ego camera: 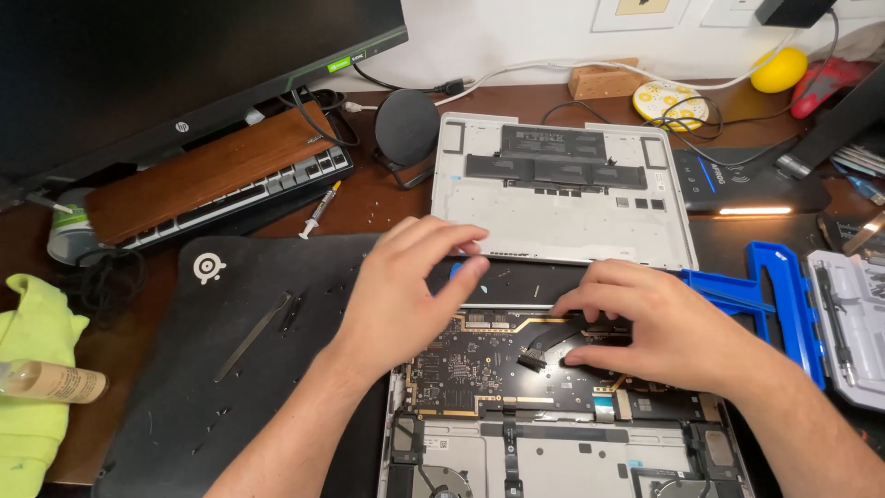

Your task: Connecting internal ribbon cables and fastening screws on a laptop motherboard during a repair process.

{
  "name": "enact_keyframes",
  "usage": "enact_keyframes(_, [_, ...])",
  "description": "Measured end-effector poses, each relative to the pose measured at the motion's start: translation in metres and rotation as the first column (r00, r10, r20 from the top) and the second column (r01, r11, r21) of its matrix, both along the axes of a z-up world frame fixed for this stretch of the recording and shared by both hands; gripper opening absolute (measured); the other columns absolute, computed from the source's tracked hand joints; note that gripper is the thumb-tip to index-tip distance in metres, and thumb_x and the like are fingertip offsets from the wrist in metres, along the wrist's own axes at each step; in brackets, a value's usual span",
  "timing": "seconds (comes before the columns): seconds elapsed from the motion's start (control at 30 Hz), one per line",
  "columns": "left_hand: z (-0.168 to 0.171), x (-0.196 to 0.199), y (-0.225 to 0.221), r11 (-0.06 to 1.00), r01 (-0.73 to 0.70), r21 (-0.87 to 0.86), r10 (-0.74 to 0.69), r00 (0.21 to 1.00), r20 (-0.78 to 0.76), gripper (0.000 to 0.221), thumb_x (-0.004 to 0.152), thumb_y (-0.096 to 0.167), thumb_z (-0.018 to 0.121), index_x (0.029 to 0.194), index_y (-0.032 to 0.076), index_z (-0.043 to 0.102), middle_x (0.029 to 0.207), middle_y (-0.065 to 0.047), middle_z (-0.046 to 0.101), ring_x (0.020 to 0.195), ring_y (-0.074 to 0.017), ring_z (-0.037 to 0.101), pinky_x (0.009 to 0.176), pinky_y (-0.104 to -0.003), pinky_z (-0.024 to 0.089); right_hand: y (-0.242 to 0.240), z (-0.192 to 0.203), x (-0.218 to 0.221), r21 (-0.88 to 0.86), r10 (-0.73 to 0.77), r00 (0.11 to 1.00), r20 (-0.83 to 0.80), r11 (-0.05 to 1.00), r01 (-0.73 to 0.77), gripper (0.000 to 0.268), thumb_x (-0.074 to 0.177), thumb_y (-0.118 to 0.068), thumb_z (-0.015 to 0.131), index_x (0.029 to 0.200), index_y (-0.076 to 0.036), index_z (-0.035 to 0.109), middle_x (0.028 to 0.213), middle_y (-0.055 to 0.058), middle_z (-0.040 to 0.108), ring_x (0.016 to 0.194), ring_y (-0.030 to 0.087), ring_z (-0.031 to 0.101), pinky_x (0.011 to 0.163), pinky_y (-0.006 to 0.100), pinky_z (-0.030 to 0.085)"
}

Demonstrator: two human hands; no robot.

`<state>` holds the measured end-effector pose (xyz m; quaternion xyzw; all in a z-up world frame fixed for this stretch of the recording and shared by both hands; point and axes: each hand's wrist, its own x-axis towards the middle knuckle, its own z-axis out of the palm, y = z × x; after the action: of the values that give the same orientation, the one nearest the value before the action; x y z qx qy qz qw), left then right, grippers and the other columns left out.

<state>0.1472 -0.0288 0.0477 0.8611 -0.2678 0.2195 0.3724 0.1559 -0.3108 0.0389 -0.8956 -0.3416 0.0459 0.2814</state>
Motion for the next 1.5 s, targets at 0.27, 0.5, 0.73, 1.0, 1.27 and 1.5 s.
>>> enact_keyframes(0.27, [-0.004, 0.000, 0.002, 0.985, -0.145, -0.098, 0.158, 0.977, 0.143, 0.012, 0.101, 0.014, 0.063, 0.104, 0.013, 0.074, 0.083, 0.005, 0.068, 0.080, -0.0122, 0.063, 0.086, -0.034, 0.047, -0.006, -0.014, 0.011, -0.047, -0.107, 0.988, 0.113, 0.993, 0.113, 0.019, 0.087, -0.033, 0.076, 0.104, -0.024, 0.080, 0.074, -0.006, 0.060, 0.069, 0.013, 0.063, 0.067, 0.029, 0.052])
enact_keyframes(0.5, [-0.005, 0.002, 0.006, 0.981, -0.191, -0.030, 0.185, 0.883, 0.432, 0.014, 0.102, 0.007, 0.060, 0.101, 0.009, 0.074, 0.076, 0.001, 0.063, 0.070, -0.0172, 0.054, 0.070, -0.035, 0.040, -0.006, -0.005, 0.006, 0.070, -0.081, 0.988, 0.129, 0.995, 0.073, 0.015, 0.089, -0.029, 0.073, 0.098, -0.020, 0.081, 0.073, -0.005, 0.064, 0.066, 0.011, 0.063, 0.063, 0.027, 0.050])
enact_keyframes(0.73, [-0.005, 0.012, 0.023, 0.993, -0.094, -0.071, 0.118, 0.843, 0.525, 0.016, 0.104, 0.008, 0.057, 0.095, 0.005, 0.070, 0.069, -0.001, 0.059, 0.060, -0.0174, 0.051, 0.062, -0.029, 0.045, 0.021, -0.003, -0.009, 0.046, 0.041, 0.949, 0.313, 0.997, -0.058, 0.026, 0.089, -0.032, 0.069, 0.110, -0.018, 0.079, 0.103, 0.000, 0.073, 0.094, 0.019, 0.071, 0.086, 0.035, 0.056])
enact_keyframes(1.0, [-0.015, 0.017, 0.028, 0.971, -0.228, -0.076, 0.236, 0.839, 0.491, 0.014, 0.101, 0.010, 0.057, 0.091, 0.014, 0.065, 0.063, 0.004, 0.056, 0.056, -0.0140, 0.051, 0.053, -0.028, 0.039, 0.085, -0.011, -0.015, -0.238, 0.334, 0.854, 0.399, 0.937, -0.256, 0.067, 0.089, -0.066, 0.067, 0.139, -0.022, 0.060, 0.138, 0.008, 0.059, 0.121, 0.032, 0.057, 0.095, 0.050, 0.044])
enact_keyframes(1.27, [-0.005, 0.008, 0.036, 0.976, -0.203, 0.085, 0.163, 0.927, 0.339, 0.018, 0.099, 0.015, 0.056, 0.083, 0.015, 0.062, 0.065, 0.006, 0.059, 0.061, -0.0180, 0.058, 0.053, -0.033, 0.042, 0.104, -0.005, 0.001, -0.250, 0.412, 0.837, 0.360, 0.907, -0.339, 0.055, 0.092, -0.062, 0.064, 0.131, -0.023, 0.067, 0.132, 0.007, 0.060, 0.109, 0.031, 0.061, 0.089, 0.051, 0.046])
enact_keyframes(1.5, [-0.015, -0.058, 0.045, 0.852, -0.206, 0.481, 0.225, 0.974, 0.019, 0.019, 0.092, 0.014, 0.059, 0.086, 0.012, 0.077, 0.087, 0.000, 0.062, 0.083, -0.0244, 0.055, 0.060, -0.041, 0.051, 0.082, -0.003, 0.014, -0.209, 0.317, 0.886, 0.337, 0.943, -0.258, 0.066, 0.095, -0.062, 0.056, 0.145, -0.020, 0.054, 0.137, 0.006, 0.062, 0.122, 0.025, 0.060, 0.097, 0.047, 0.044])
